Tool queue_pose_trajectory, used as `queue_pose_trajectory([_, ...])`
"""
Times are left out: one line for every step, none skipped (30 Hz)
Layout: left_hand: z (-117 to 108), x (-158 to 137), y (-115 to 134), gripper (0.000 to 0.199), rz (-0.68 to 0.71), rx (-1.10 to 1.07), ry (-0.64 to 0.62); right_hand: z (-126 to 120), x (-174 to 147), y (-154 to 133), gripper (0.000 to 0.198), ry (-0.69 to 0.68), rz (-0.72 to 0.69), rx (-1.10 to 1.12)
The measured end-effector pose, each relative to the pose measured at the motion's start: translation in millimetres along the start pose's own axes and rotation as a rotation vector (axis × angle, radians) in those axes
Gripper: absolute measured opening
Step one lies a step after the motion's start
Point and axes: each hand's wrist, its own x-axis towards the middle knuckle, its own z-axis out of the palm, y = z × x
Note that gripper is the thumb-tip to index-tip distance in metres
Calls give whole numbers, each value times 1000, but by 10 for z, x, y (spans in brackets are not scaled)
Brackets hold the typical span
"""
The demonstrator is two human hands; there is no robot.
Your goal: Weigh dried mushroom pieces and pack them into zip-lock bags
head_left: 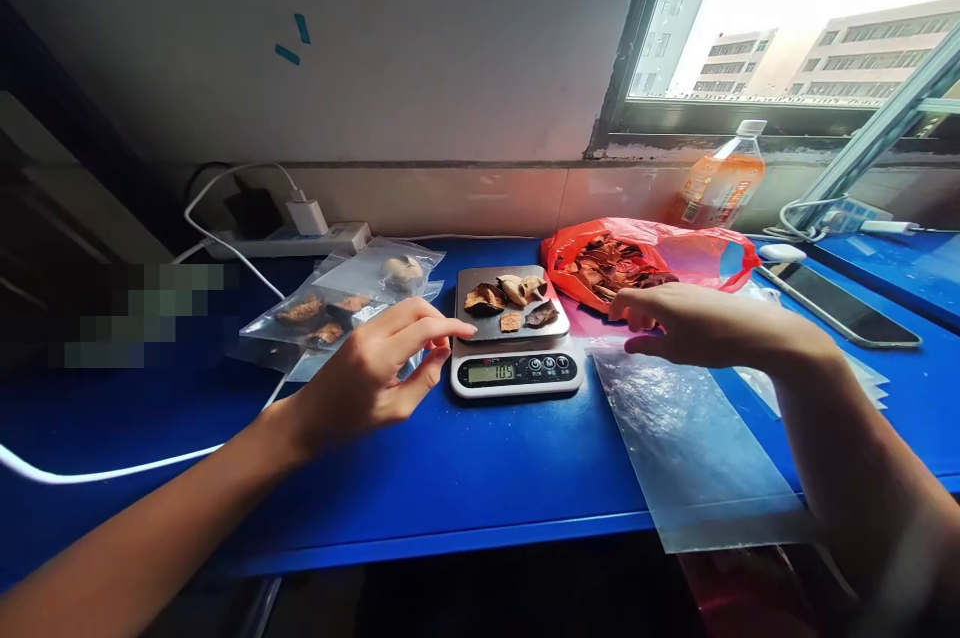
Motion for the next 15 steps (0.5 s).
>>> queue_pose_trajectory([-2,-7,-11,30,4,3,1,35,8,-56,18,-93,-24,9])
queue_pose_trajectory([-6,-11,-20,30,7,5,1,64,18,-103,16,-163,-35,11])
queue_pose_trajectory([-10,-14,-26,31,9,8,1,87,30,-140,15,-212,-39,4])
queue_pose_trajectory([-15,-14,-29,31,10,11,0,106,41,-168,14,-240,-36,-15])
queue_pose_trajectory([-21,-12,-29,31,11,17,0,123,53,-190,13,-258,-30,-40])
queue_pose_trajectory([-26,-9,-26,30,14,24,0,140,65,-205,11,-271,-21,-65])
queue_pose_trajectory([-30,-4,-22,30,16,35,0,155,78,-216,10,-283,-12,-85])
queue_pose_trajectory([-32,-1,-17,30,20,47,0,168,91,-224,10,-297,-1,-90])
queue_pose_trajectory([-32,2,-13,30,22,60,-1,177,104,-229,9,-307,11,-82])
queue_pose_trajectory([-31,3,-9,29,26,72,-2,182,117,-232,9,-311,22,-64])
queue_pose_trajectory([-29,2,-8,29,31,81,-2,180,130,-234,9,-315,30,-43])
queue_pose_trajectory([-26,-1,-8,30,37,86,-3,171,142,-234,9,-324,39,-23])
queue_pose_trajectory([-24,-6,-9,30,42,86,-4,157,152,-234,9,-342,51,-6])
queue_pose_trajectory([-22,-12,-11,30,48,85,-7,139,161,-235,10,-368,66,8])
queue_pose_trajectory([-21,-17,-12,31,54,84,-10,118,168,-237,12,-399,82,21])
